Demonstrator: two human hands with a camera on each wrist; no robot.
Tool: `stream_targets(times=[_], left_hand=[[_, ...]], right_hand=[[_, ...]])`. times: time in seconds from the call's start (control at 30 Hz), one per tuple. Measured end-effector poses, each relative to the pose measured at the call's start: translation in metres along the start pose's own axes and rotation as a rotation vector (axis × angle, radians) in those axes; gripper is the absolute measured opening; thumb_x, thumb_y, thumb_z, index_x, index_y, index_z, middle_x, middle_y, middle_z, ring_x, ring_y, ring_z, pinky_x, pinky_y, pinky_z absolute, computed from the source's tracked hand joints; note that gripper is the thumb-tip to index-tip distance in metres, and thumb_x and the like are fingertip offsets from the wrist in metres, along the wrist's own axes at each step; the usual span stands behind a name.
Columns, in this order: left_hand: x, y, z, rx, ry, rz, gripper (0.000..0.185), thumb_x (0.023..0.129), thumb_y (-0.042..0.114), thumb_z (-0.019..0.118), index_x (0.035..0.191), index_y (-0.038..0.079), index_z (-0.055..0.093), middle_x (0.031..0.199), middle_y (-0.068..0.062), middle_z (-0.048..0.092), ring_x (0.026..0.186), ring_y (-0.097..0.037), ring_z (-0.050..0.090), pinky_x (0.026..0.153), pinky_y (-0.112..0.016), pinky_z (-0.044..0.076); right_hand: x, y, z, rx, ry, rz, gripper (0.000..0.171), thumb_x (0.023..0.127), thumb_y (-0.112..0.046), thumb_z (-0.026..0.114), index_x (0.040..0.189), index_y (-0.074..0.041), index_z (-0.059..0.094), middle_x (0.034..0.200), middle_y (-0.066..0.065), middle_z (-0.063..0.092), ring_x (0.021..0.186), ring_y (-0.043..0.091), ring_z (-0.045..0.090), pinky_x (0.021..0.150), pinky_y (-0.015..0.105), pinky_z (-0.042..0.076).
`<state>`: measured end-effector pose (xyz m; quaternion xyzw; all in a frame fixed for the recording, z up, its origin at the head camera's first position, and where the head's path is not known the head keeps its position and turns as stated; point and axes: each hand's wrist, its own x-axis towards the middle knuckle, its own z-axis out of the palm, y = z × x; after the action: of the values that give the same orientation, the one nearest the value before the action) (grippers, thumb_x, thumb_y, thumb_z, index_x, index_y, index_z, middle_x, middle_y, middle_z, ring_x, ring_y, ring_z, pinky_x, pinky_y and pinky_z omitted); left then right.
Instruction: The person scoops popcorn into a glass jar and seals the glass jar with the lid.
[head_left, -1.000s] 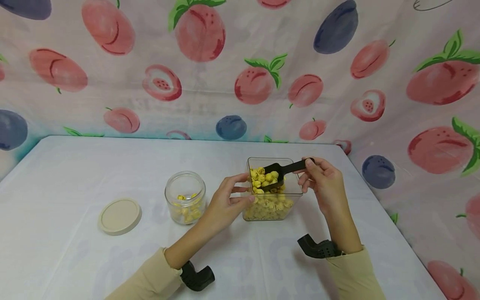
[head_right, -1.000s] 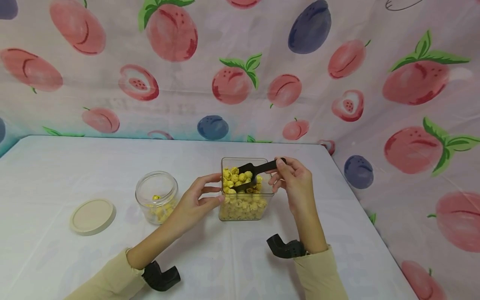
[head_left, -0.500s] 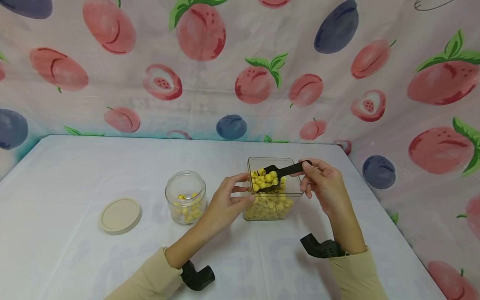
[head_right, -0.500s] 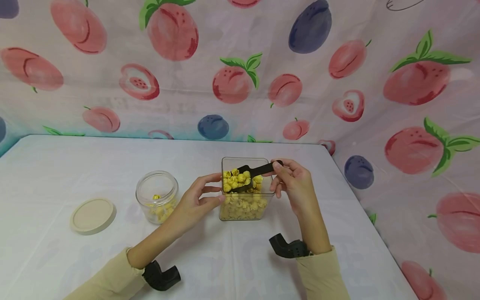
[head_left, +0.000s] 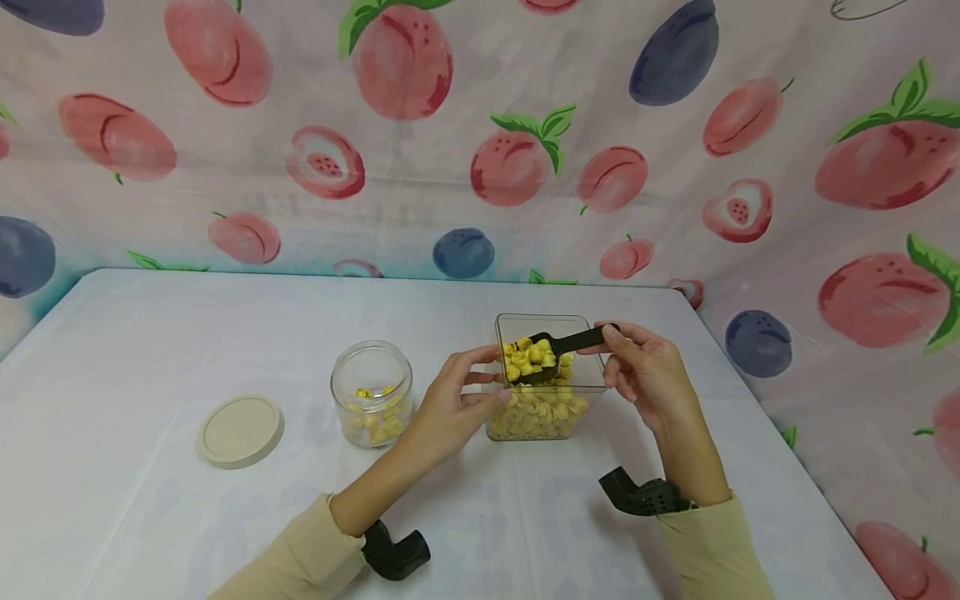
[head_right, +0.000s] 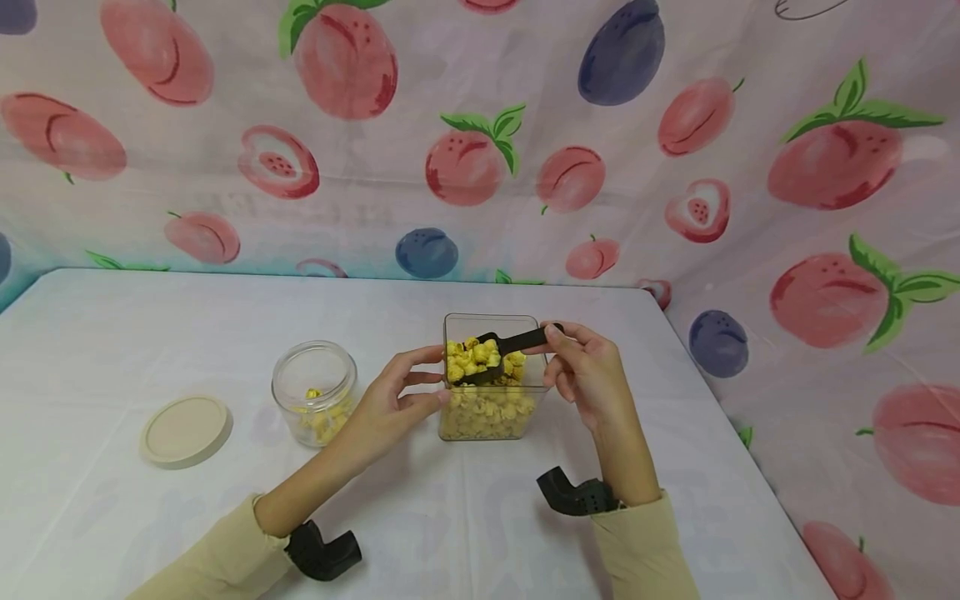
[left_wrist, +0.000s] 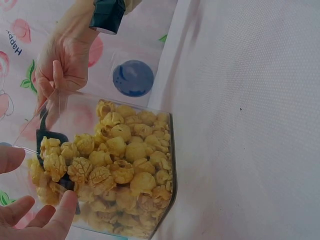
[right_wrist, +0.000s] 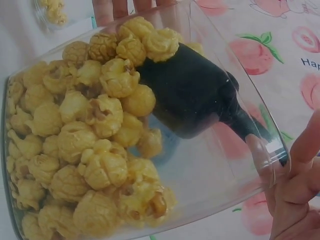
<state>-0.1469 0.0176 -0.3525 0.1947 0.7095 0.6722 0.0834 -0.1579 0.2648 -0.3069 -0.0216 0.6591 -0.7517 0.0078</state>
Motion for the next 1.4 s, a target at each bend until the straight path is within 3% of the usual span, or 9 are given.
stream_targets(times=[0.4,0.67,1.0,1.4], left_hand=[[0.000,0.001,0.000,0.001,0.010,0.007,0.054,0.089,0.013,0.062,0.139,0.013,0.040,0.134,-0.011,0.040,0.116,-0.029,0.051,0.091,-0.033,0.052],[0.000,0.002,0.001,0.001,0.013,0.006,0.054,0.089,0.012,0.062,0.138,0.012,0.041,0.134,-0.011,0.040,0.116,-0.029,0.052,0.091,-0.032,0.052],[0.001,0.002,0.000,0.011,0.017,0.007,0.053,0.089,0.012,0.062,0.138,0.012,0.041,0.134,-0.011,0.040,0.115,-0.027,0.052,0.090,-0.032,0.052],[0.001,0.003,0.001,0.008,0.014,0.007,0.054,0.088,0.011,0.062,0.138,0.011,0.041,0.134,-0.011,0.040,0.114,-0.026,0.053,0.090,-0.032,0.053]], right_hand=[[0.003,0.002,-0.006,0.109,0.018,0.050,0.018,0.094,-0.019,0.054,0.108,-0.007,0.056,0.079,0.001,0.073,0.040,0.005,0.050,0.034,0.010,0.034],[0.004,0.003,-0.012,0.186,0.010,0.025,0.015,0.095,-0.016,0.052,0.105,-0.007,0.059,0.082,0.004,0.073,0.040,0.006,0.048,0.034,0.011,0.035],[0.004,0.001,-0.018,0.197,-0.010,0.025,0.015,0.096,-0.016,0.051,0.104,-0.007,0.059,0.082,0.004,0.073,0.042,0.006,0.049,0.035,0.011,0.036],[0.002,-0.006,-0.019,0.172,-0.135,0.063,0.018,0.097,-0.011,0.047,0.101,-0.008,0.065,0.084,0.006,0.073,0.045,0.007,0.053,0.036,0.012,0.038]])
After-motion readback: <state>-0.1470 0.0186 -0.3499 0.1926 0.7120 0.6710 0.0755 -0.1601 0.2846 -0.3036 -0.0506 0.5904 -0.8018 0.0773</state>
